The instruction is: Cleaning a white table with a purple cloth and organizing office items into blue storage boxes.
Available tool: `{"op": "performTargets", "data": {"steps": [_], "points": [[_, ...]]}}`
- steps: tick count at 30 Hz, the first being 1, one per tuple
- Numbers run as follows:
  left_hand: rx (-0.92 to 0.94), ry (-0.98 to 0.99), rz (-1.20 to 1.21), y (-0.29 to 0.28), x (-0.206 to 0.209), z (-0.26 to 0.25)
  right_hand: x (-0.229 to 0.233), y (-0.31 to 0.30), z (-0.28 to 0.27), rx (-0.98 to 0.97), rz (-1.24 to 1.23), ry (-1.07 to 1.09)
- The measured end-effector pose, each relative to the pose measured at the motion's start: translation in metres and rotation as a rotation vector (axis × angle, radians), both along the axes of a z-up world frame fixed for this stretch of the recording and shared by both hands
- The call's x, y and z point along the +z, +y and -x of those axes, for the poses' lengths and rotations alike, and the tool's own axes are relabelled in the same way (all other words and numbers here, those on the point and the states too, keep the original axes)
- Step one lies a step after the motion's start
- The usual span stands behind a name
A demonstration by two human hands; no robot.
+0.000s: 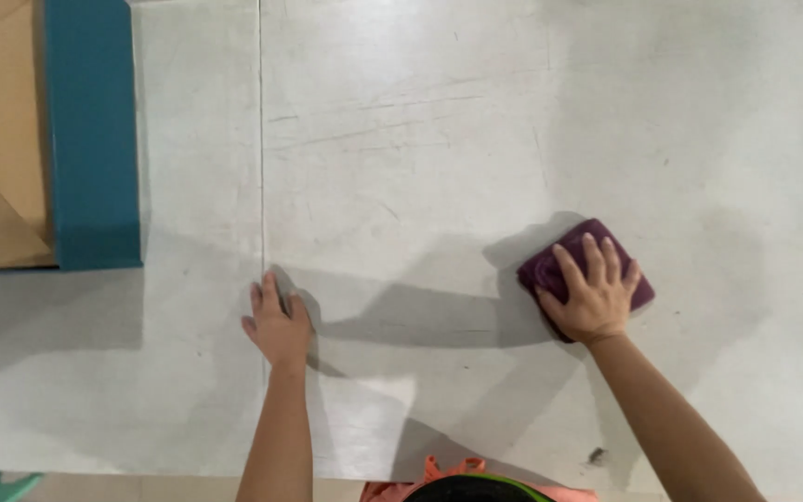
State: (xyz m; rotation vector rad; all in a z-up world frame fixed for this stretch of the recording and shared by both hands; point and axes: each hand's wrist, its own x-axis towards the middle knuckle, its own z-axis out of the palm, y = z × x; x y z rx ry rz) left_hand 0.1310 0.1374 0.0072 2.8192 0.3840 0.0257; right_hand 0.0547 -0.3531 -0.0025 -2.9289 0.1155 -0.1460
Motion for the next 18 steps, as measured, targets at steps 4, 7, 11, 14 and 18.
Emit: {"op": "performTargets", "data": {"steps": [4, 7, 11, 14, 18], "points": [[-0.041, 0.134, -0.038, 0.042, 0.007, -0.077, -0.009, 0.002, -0.001, -0.08, -0.006, -0.024], [-0.094, 0.234, -0.144, 0.055, 0.021, -0.122, -0.018, 0.002, 0.007, -0.136, 0.0, 0.017], [-0.09, 0.217, -0.174, 0.044, 0.032, -0.139, -0.024, -0.009, -0.008, -0.206, -0.021, 0.045], [-0.135, 0.175, -0.176, 0.059, 0.023, -0.121, -0.028, -0.01, 0.003, -0.206, -0.033, 0.138], [-0.208, 0.152, -0.227, 0.063, 0.013, -0.125, -0.045, -0.025, -0.031, -0.38, 0.063, 0.144]]}}
